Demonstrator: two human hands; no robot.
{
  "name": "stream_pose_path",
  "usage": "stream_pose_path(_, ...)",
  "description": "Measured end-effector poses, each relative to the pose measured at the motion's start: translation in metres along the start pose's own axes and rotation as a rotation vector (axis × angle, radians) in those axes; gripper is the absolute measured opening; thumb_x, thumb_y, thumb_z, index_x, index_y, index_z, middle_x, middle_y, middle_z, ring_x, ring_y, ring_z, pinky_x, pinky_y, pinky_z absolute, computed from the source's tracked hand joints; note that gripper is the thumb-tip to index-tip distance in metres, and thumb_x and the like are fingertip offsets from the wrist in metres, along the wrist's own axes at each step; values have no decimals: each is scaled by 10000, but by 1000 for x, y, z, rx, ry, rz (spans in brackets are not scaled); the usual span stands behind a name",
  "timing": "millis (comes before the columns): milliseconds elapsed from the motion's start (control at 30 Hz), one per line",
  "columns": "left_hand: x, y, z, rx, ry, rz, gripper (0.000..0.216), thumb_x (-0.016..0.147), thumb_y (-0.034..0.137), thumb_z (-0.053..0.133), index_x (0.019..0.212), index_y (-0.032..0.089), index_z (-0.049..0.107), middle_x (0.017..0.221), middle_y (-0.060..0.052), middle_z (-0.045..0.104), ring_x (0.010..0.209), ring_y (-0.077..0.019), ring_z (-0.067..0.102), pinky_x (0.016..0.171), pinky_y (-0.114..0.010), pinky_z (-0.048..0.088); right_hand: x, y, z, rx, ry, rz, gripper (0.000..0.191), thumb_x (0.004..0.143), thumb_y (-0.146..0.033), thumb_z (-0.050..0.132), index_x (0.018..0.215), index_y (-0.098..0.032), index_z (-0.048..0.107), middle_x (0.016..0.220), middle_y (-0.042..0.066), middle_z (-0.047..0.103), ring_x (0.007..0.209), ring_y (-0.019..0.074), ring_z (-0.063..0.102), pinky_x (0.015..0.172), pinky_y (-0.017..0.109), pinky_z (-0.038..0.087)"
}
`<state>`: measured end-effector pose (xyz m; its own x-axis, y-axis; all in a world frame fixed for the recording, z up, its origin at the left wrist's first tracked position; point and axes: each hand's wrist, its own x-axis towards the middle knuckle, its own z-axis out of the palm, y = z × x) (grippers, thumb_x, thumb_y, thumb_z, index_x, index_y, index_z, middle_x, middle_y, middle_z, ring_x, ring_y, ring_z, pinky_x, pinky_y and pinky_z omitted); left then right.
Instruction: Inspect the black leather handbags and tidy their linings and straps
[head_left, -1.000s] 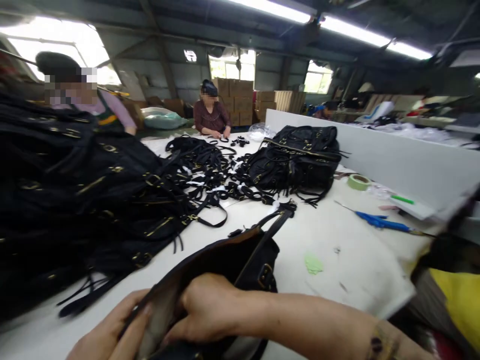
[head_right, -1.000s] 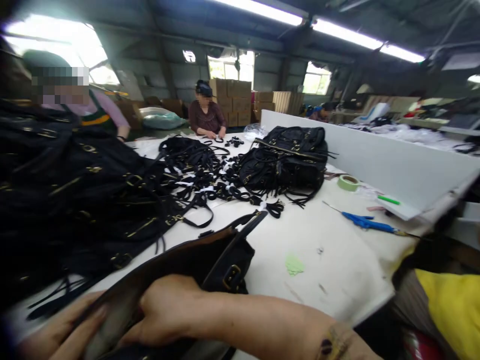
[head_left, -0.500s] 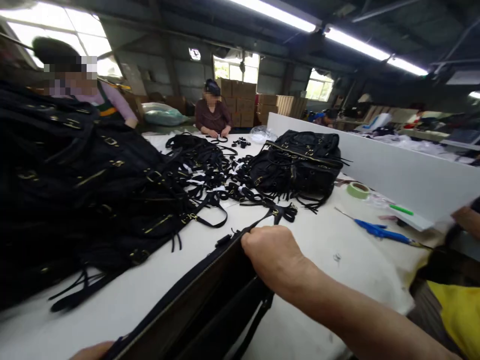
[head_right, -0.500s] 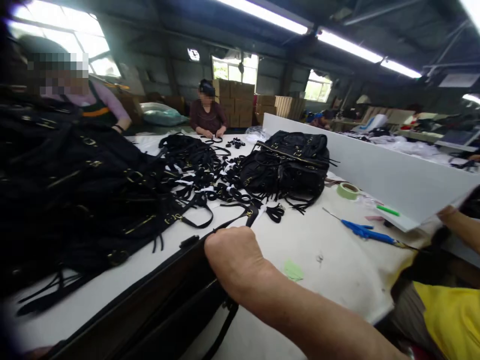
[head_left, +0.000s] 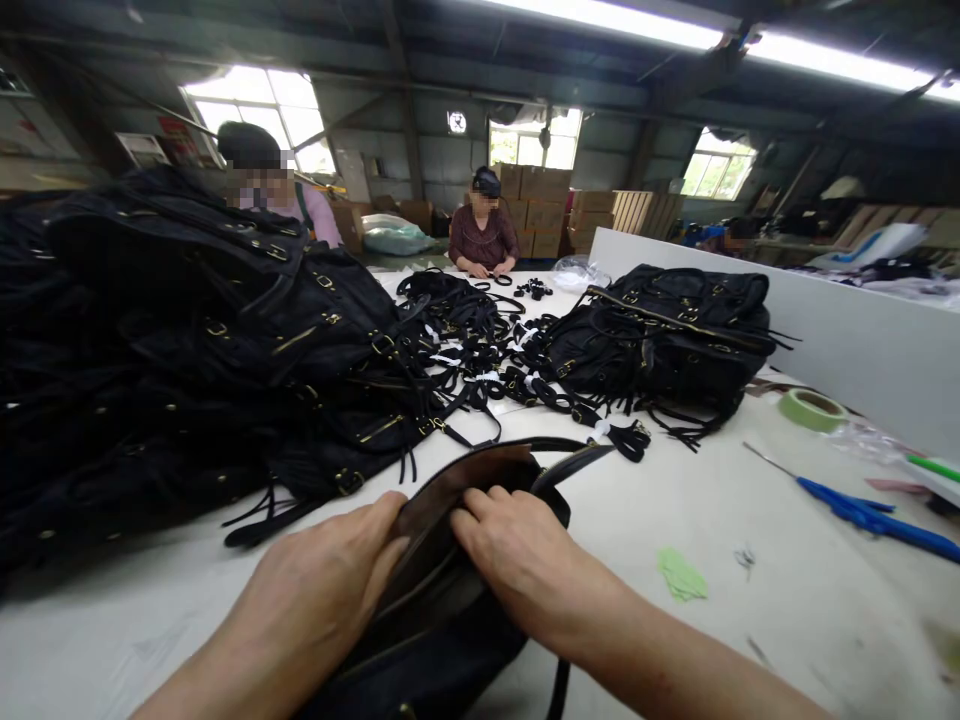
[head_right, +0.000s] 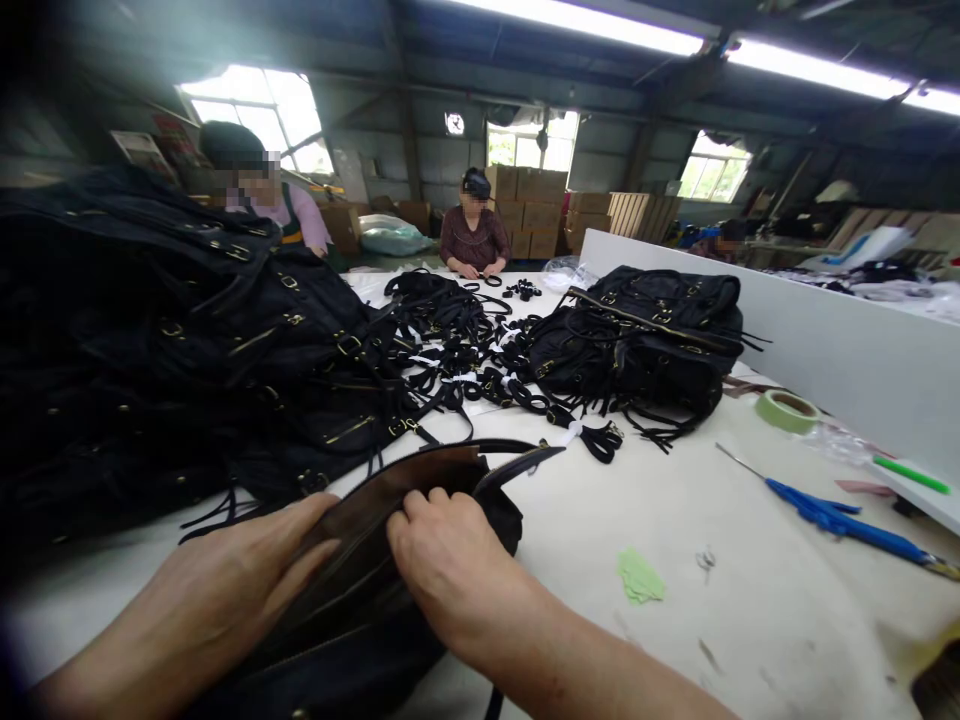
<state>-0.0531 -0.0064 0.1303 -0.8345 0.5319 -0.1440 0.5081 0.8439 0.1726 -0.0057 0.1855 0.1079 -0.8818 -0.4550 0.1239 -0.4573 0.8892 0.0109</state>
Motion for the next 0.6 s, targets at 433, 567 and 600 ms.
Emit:
stream_pose_path(433, 12, -18, 5, 410, 220, -74, 335, 928, 246, 283, 1047, 201, 593, 814, -77, 693, 689, -272, 667, 500, -281, 292, -57, -35, 26, 124, 85, -175, 125, 840, -193, 612, 733, -184, 546, 710, 31, 522, 603, 192, 437, 494, 326, 316)
stream_pose_path(567, 48, -28, 4, 429, 224, -54, 329, 926, 285, 307, 1012, 199, 612, 820, -95, 691, 710, -297, 663, 503, -307, 334, -40, -31, 22, 107, 50, -86, 94, 834, -138, 600, 765, -175, 549, 752, 40, 561, 648, 209, 480, 522, 333, 345)
stream_pose_path(600, 52, -31, 1, 408, 222, -4, 330, 914, 266, 313, 1014, 192, 618, 850, -100, 688, 743, -296, 662, 541, -321, 387, -34, -29, 21, 107, 47, -65, 104, 843, -131, 592, 758, -175, 552, 750, 40, 567, 657, 214, 494, 526, 336, 355)
